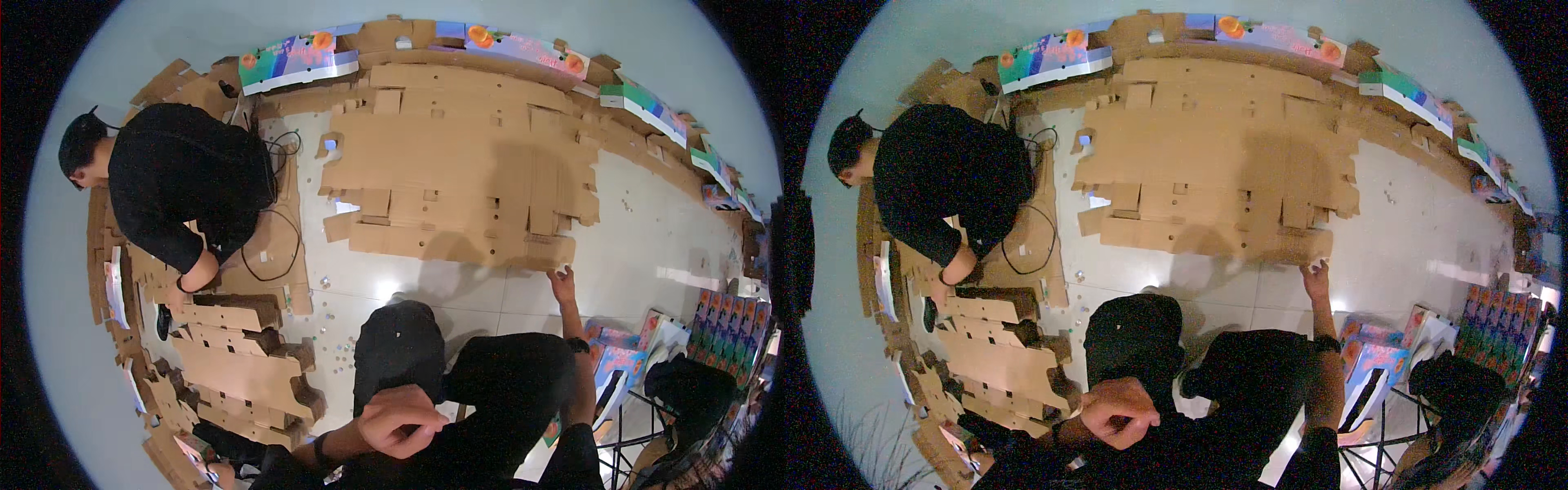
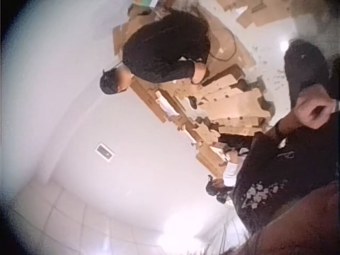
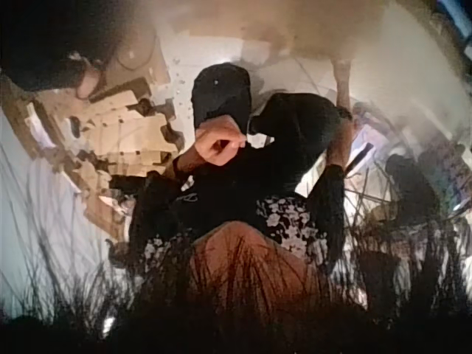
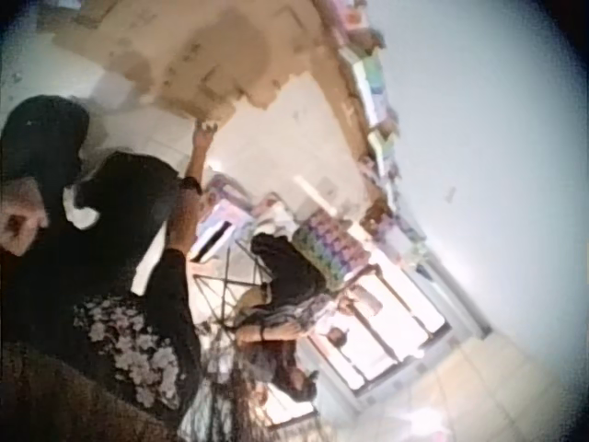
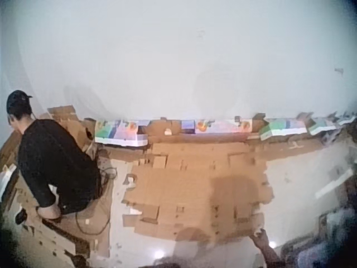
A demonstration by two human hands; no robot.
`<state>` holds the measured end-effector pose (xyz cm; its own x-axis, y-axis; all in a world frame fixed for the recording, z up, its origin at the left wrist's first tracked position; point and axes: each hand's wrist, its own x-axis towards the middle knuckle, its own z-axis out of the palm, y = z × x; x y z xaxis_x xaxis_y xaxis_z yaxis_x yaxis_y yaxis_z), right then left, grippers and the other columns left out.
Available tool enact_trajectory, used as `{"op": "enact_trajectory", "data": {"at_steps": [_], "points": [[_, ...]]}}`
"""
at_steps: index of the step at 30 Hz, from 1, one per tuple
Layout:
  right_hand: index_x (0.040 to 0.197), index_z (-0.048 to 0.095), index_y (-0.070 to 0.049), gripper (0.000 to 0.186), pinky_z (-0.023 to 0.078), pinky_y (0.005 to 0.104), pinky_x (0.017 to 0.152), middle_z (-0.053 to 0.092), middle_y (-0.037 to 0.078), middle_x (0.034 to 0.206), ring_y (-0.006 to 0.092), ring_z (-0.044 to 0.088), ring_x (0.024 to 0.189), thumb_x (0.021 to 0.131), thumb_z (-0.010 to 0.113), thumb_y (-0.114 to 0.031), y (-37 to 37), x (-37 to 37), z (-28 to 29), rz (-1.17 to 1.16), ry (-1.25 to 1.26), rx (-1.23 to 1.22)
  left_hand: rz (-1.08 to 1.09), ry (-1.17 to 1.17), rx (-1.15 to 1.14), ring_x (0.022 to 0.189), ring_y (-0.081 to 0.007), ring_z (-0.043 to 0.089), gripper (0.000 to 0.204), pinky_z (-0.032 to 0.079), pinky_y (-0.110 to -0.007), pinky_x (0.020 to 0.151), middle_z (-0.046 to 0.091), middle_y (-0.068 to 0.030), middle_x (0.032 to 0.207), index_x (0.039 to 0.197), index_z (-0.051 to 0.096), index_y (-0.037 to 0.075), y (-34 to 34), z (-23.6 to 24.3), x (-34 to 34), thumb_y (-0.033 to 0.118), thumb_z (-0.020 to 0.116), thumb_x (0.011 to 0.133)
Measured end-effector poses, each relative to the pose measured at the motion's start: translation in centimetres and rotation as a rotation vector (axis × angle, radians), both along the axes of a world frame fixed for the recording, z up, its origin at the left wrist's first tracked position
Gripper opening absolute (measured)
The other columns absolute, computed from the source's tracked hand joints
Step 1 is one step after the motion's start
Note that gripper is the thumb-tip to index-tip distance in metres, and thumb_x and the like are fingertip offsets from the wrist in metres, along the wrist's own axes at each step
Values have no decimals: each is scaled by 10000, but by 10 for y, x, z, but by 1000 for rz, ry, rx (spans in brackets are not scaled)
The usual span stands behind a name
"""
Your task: Folding cardboard sheets into fruit packaging boxes.
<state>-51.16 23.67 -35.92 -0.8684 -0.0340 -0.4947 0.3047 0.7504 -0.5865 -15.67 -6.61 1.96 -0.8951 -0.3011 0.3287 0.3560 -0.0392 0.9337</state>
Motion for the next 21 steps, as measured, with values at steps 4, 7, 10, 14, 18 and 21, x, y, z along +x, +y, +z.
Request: {"op": "enact_trajectory", "data": {"at_steps": [4, 7, 10, 14, 18, 21], "points": [[1416, 443, 18, 710, 514, 281, 676, 671, 100, 993, 147, 625, 809, 880, 746, -335, -2, -8, -16, -96, -54, -206, 112, -61, -94, 642, -199, 668, 236, 514, -310, 564, 697, -115, 773, 1051, 668, -65, 16, 12, -5, -86, 689, 817], [1262, 579, 8, 508, 456, 267, 560, 636, 45, 847, 86, 563, 692, 896, 719, -314, -6, -17, -22, 24, 87, -72, 145, -87, -163, 645, -208, 669, 228, 518, -310, 572, 693, -112, 764, 1048, 672, -59, 22, 22, -3, -79, 691, 821], [1116, 646, 9, 388, 463, 278, 564, 633, 33, 766, 96, 564, 669, 909, 689, -316, -18, -23, -24, 106, 91, -106, 168, -157, -295, 650, -212, 676, 232, 521, -315, 574, 696, -101, 765, 1050, 677, -48, 25, 29, 7, -73, 701, 821], [995, 675, 6, 337, 465, 293, 567, 619, 34, 728, 107, 553, 664, 932, 659, -324, -40, -19, -11, 162, 56, -143, 166, -210, -174, 696, -213, 677, 232, 532, -329, 636, 691, -100, 807, 1079, 681, -15, 25, 26, 15, -57, 690, 851], [867, 684, -19, 329, 479, 323, 616, 623, 56, 715, 132, 552, 664, 947, 645, -335, -56, -13, 29, 298, 428, -63, 180, -253, -195, 697, -191, 653, 187, 517, -311, 638, 676, -94, 820, 1058, 672, -16, 25, 7, 5, -54, 668, 875], [856, 689, -20, 340, 480, 325, 645, 646, 75, 741, 140, 575, 684, 947, 646, -345, -68, -15, 89, 222, 299, -104, 132, -299, -255, 705, -194, 658, 166, 525, -317, 627, 698, -99, 847, 1031, 672, 12, 27, 1, -7, -41, 672, 874]]}}
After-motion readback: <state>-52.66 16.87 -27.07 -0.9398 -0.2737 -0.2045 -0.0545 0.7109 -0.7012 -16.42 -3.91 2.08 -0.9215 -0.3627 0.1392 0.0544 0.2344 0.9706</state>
